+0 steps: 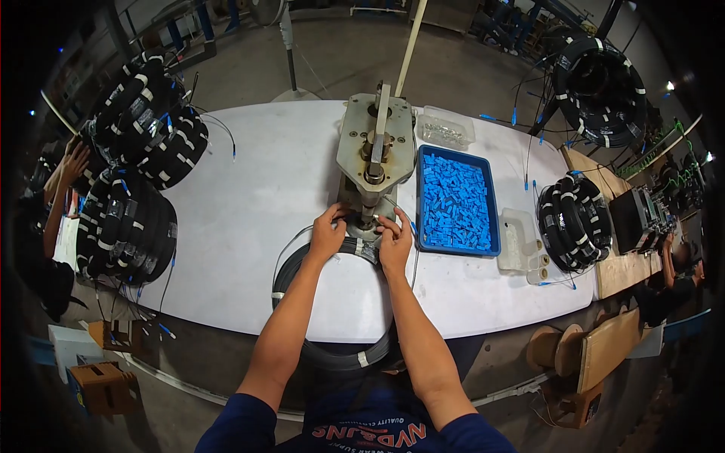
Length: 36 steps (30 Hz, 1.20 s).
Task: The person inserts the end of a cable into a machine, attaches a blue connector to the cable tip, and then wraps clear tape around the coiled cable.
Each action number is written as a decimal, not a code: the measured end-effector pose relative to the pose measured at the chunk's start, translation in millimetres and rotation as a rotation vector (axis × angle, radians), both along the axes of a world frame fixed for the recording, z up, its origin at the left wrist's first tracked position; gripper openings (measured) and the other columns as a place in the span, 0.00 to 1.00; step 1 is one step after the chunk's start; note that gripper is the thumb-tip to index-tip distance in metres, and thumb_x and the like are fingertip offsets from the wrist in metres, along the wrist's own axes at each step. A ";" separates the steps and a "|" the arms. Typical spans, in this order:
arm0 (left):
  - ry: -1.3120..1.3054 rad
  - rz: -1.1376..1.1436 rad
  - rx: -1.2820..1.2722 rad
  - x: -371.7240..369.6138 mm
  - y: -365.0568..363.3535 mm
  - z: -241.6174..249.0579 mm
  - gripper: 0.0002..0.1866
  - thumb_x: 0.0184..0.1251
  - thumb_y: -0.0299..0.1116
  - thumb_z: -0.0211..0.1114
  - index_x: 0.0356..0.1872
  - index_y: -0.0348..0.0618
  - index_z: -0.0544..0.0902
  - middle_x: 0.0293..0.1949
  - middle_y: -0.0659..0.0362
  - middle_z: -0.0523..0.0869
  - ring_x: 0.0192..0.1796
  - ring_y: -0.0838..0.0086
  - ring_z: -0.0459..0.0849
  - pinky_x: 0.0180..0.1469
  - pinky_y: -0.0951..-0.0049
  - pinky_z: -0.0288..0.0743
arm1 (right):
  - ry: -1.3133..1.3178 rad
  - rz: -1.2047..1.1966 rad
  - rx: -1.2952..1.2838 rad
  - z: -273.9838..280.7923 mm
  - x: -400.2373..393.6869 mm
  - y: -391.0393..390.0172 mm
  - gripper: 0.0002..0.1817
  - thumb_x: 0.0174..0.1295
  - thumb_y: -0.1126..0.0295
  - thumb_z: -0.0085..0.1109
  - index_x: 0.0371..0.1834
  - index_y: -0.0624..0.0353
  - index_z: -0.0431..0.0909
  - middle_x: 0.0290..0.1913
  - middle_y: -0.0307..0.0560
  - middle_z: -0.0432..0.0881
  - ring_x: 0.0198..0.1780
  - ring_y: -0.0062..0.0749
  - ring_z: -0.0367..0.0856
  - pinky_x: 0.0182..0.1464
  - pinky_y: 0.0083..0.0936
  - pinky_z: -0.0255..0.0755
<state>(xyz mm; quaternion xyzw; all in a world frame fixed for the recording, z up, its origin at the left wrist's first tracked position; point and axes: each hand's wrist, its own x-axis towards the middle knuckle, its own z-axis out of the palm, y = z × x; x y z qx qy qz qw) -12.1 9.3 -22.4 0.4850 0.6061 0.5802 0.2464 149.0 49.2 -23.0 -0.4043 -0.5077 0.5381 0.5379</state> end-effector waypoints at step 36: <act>0.527 0.300 0.026 17.1 -9.2 -7.0 0.15 0.68 0.36 0.63 0.53 0.50 0.88 0.35 0.45 0.88 0.33 0.52 0.87 0.37 0.58 0.79 | -0.158 -0.102 0.174 -0.1 -8.0 -8.5 0.26 0.59 0.79 0.54 0.65 0.67 0.71 0.47 0.64 0.88 0.30 0.24 0.86 0.34 0.18 0.77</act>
